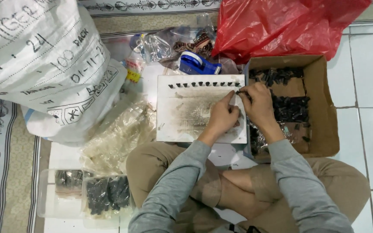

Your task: The person sits cross-legged on the floor and repeatedly picks small black plastic components from a cardboard box. They insert each component into a corresponding slot on a white board, then return to the box to retrieve the next piece. The process continues in a repetitive cycle.

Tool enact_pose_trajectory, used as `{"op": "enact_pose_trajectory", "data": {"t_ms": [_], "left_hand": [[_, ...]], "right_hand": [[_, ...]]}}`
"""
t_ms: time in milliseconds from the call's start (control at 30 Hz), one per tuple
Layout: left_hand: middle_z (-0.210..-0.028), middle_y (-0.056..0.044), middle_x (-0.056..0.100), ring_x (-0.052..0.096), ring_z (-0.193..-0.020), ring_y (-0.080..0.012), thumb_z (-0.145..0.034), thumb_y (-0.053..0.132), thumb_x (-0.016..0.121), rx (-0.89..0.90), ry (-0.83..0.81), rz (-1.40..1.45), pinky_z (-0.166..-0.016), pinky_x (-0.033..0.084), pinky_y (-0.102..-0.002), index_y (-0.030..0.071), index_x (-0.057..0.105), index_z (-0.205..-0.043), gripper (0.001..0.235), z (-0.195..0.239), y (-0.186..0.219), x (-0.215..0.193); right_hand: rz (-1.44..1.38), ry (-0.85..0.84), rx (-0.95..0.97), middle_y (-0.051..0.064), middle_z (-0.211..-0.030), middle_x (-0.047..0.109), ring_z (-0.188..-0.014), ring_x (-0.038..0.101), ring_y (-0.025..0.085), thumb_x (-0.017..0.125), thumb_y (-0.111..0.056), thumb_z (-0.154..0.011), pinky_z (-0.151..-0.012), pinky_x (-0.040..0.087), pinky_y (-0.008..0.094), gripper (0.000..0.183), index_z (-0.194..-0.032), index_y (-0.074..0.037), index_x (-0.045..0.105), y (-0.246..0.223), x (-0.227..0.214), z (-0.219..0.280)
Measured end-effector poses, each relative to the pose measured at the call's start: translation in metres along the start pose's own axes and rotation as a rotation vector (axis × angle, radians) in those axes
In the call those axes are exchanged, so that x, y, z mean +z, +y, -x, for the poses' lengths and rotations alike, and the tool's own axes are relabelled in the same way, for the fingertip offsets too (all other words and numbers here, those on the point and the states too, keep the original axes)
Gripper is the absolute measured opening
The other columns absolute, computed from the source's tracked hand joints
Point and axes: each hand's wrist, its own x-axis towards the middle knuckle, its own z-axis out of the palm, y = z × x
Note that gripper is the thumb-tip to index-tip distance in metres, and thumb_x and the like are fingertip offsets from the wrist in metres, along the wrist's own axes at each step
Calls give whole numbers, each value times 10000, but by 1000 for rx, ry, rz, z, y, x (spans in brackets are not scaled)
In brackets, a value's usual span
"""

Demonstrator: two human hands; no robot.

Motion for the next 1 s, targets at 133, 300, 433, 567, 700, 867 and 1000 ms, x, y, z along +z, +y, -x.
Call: {"op": "enact_pose_trajectory", "data": {"t_ms": [133,300,433,567,700,867,1000], "left_hand": [[-793,-230,729,720,-559,-261,-940,70,504,11,-10,8,-469,614,-336,-105,415,-1493,587,-1,-1,1],[-764,-249,718,716,-547,-272,-918,62,528,14,6,0,-459,619,-337,-106,437,-1473,587,-1,-1,1],[-779,-243,717,709,-533,-259,-921,66,520,1,5,30,-441,615,-331,-102,423,-1486,597,-2,-2,2],[-803,-232,710,712,-555,-252,-920,62,516,7,19,8,-453,612,-328,-123,390,-1491,613,2,2,0],[-865,-273,711,739,-861,-440,-909,169,586,84,97,-240,-661,589,-528,-59,559,-1341,489,3,1,5],[-869,-190,707,732,-852,-403,-951,209,571,282,63,-617,-707,583,-500,56,663,-1154,270,10,-24,25],[-771,-85,610,655,-807,-278,-874,56,578,967,183,-984,-710,507,-381,94,692,-896,122,17,-68,67]], "right_hand": [[18,-9,14,60,-931,598,-976,622,288,758,-132,-977,-856,450,376,81,-1056,-122,745,6,5,3],[7,-13,17,86,-928,592,-951,618,323,765,-112,-963,-833,455,397,107,-1069,-112,754,6,6,4],[-7,-14,26,109,-942,596,-961,619,349,772,-89,-946,-830,459,408,156,-1099,-84,748,0,2,2],[-93,-23,64,147,-963,605,-968,633,383,755,-88,-959,-827,498,429,214,-1165,-46,716,-16,-11,-1],[-173,46,136,197,-989,625,-954,650,429,717,-30,-986,-761,533,434,215,-1198,3,704,-17,-28,0],[-89,12,311,191,-937,645,-873,687,390,719,-59,-974,-662,561,426,187,-1149,6,727,18,-50,37],[119,-480,635,271,-990,757,-973,717,495,712,-213,-888,-766,581,592,315,-1123,-9,765,22,-68,83]]}}
